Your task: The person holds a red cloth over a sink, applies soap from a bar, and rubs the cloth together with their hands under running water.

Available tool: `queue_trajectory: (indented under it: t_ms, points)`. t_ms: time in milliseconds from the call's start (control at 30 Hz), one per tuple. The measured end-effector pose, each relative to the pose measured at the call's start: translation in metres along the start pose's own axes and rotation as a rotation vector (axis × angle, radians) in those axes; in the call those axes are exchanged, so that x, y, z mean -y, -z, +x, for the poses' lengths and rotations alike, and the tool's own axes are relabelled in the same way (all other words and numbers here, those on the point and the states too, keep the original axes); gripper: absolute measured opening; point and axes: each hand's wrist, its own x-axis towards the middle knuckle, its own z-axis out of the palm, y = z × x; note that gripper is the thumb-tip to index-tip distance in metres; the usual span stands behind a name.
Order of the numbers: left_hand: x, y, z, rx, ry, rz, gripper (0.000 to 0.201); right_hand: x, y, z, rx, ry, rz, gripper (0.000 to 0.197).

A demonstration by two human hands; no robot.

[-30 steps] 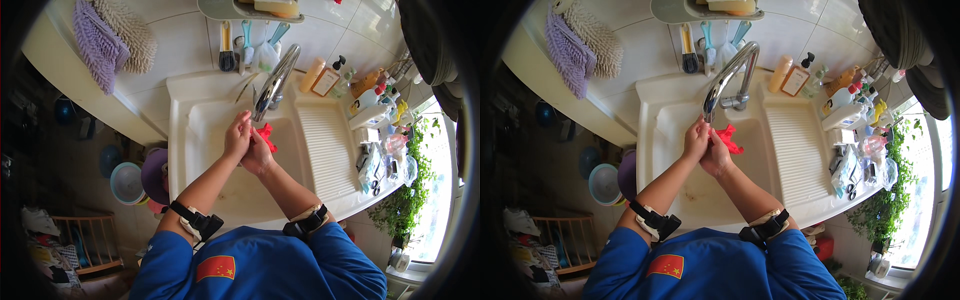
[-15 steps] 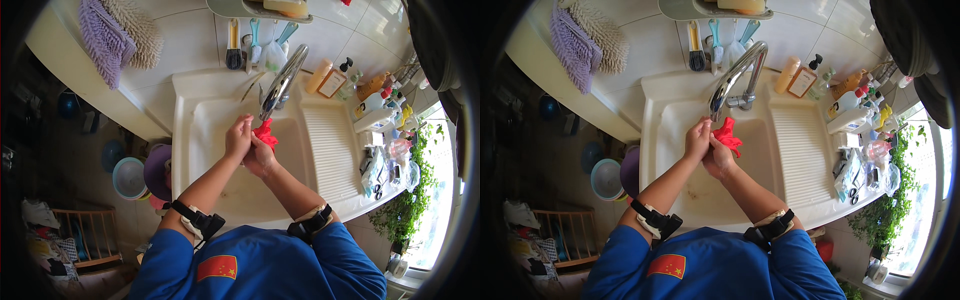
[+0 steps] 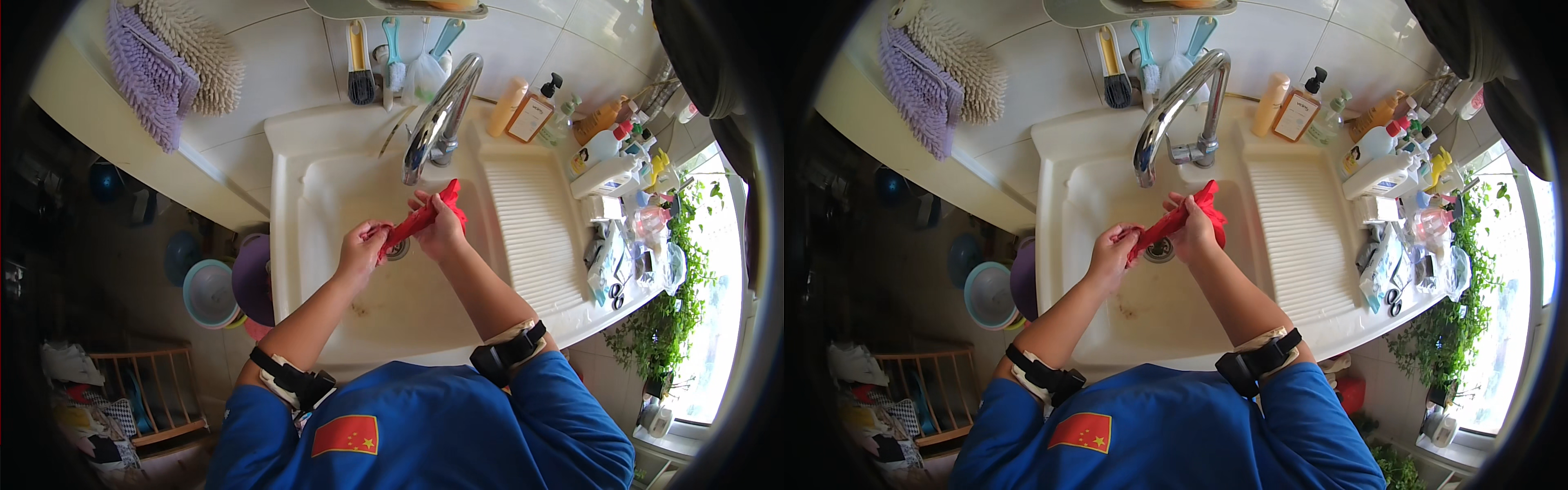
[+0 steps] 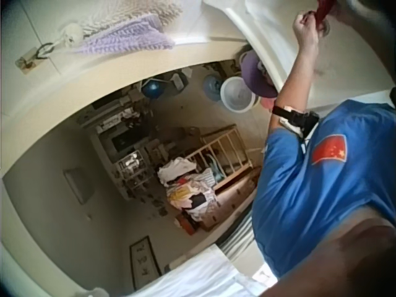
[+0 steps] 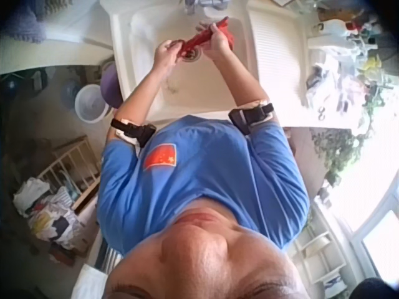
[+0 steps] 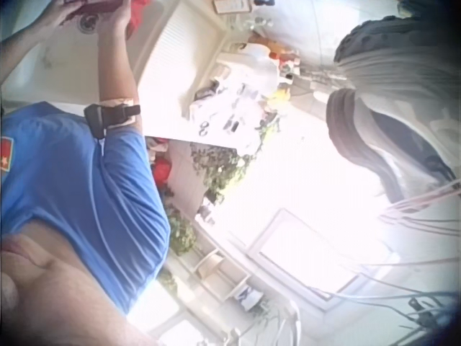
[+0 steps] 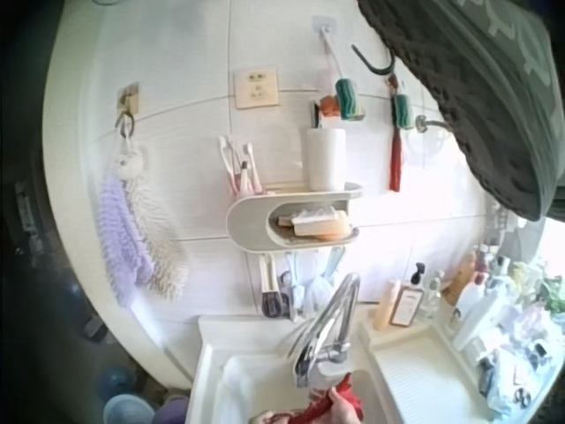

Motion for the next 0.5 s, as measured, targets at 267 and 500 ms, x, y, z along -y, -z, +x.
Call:
queue_trajectory:
  t_ms: [267, 500]
  points:
    - [-0.016, -0.058, 0.024, -0.252, -0.709, 0.977, 0.029, -0.029, 0.002, 0.013, 0.067, 0.158, -0.127, 0.026]
    - [-0.015, -0.063, 0.024, -0.438, -0.677, 1.031, 0.013, -0.023, 0.019, 0.024, 0.465, -0.168, 0.135, 0.021]
